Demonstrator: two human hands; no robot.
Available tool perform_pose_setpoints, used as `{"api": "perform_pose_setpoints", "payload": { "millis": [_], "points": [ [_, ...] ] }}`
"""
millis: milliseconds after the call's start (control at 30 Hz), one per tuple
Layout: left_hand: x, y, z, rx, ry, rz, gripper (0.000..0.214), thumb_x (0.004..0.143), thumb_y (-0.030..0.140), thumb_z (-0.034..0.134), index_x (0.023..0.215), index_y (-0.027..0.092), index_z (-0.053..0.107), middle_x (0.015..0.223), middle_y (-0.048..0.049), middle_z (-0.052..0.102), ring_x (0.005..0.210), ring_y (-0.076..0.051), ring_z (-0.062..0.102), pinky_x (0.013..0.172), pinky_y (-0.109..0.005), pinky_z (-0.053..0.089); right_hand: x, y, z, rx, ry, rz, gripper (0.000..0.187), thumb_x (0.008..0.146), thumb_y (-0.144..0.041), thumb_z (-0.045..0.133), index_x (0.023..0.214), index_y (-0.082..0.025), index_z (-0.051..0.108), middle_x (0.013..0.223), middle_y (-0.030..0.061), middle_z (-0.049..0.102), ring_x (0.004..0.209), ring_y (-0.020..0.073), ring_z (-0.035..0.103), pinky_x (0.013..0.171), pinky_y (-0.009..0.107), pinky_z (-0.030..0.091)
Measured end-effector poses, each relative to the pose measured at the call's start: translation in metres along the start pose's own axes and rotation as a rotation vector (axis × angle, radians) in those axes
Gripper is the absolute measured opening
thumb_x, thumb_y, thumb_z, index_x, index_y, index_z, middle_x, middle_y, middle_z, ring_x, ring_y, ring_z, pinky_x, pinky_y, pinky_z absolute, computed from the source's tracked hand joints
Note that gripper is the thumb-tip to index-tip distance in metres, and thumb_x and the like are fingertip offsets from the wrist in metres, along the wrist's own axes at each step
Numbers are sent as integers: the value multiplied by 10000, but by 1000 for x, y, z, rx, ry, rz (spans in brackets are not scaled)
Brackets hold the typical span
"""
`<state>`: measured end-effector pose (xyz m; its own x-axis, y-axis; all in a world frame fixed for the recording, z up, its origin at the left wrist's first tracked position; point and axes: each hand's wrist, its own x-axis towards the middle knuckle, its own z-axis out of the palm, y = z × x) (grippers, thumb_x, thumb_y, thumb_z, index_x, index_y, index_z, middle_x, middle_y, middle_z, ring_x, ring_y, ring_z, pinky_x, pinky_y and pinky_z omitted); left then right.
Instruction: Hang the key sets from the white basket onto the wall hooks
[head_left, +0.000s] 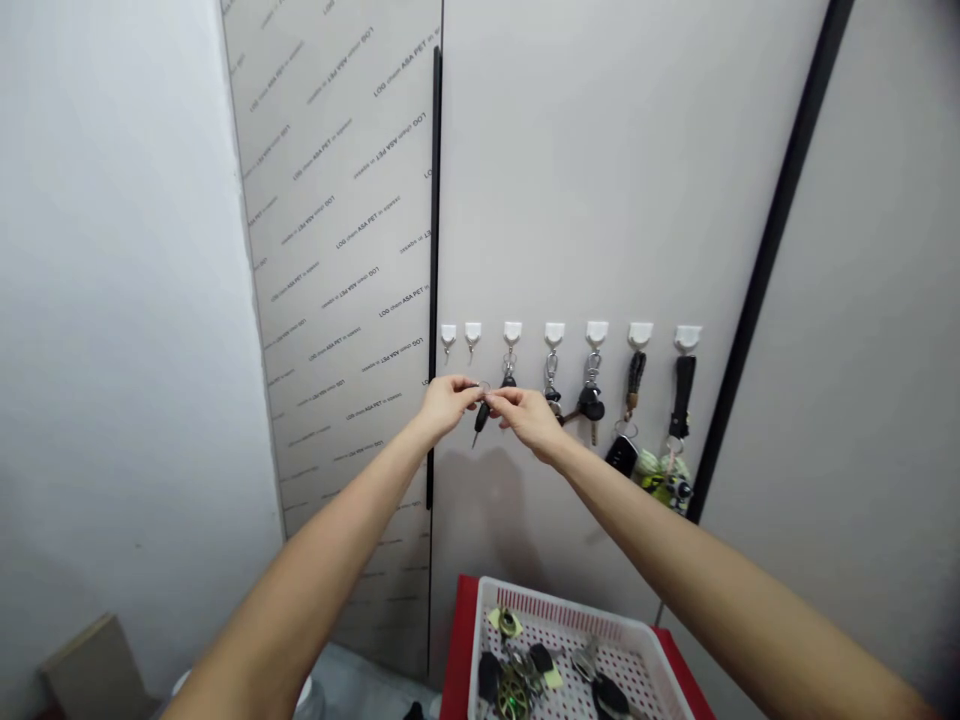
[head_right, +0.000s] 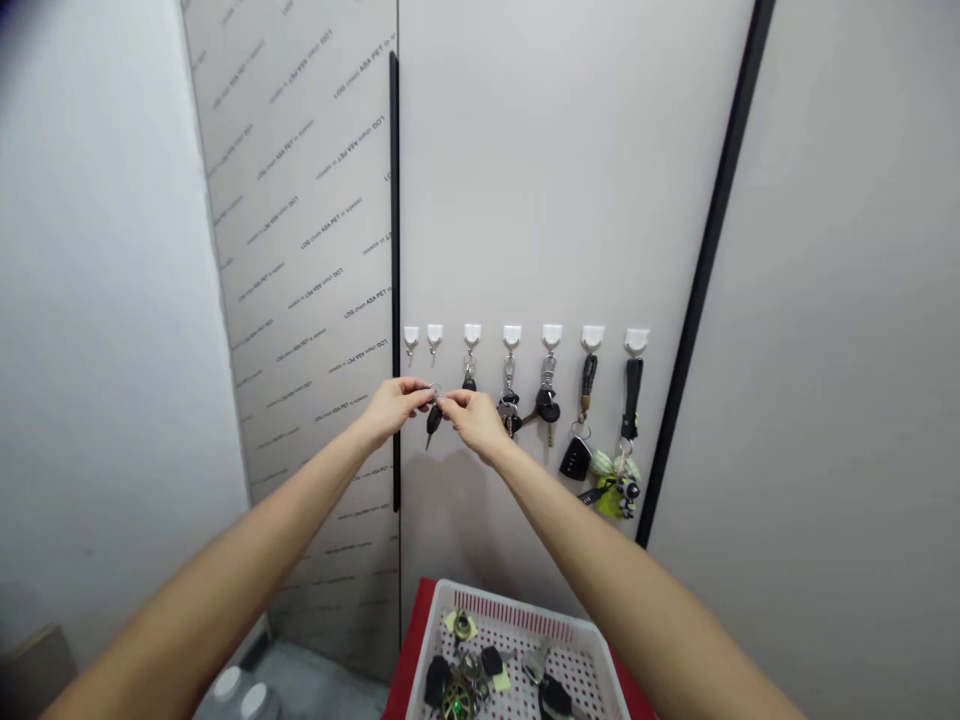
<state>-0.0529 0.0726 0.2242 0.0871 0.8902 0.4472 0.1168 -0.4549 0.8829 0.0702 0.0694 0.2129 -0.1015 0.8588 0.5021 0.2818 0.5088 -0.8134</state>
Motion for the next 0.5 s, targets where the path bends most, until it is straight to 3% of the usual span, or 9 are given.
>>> {"api": "perform_pose_setpoints", "payload": {
  "millis": [133, 300, 500],
  "points": [
    [18, 9, -4, 38, 66, -18, 79, 559, 182, 509, 578, 109, 534, 484, 14, 497, 426, -40, 429, 456, -169, 341, 24, -6, 10, -36, 119, -6, 209, 589, -306, 452, 641, -122, 537, 552, 8, 523, 512, 80, 467, 433, 173, 358],
    [53, 6, -3, 9, 260, -42, 122, 579, 201, 505, 640, 106, 551, 543, -14, 545, 470, -65, 481, 488, -184, 385, 58, -17, 18, -317, 273, -85, 188, 607, -257, 428, 629, -132, 566, 593, 30, 572, 562, 103, 512, 516, 191, 381],
    [84, -9, 7, 214, 414, -45, 147, 581, 241, 518, 652, 130, 581, 589, -38, 588, 600, -108, 532, 581, -201, 395, 73, -21, 20, -560, 319, -29, 230, 622, -182, 397, 733, -149, 596, 668, 57, 605, 637, 133, 540, 588, 213, 390]
  ]
}}
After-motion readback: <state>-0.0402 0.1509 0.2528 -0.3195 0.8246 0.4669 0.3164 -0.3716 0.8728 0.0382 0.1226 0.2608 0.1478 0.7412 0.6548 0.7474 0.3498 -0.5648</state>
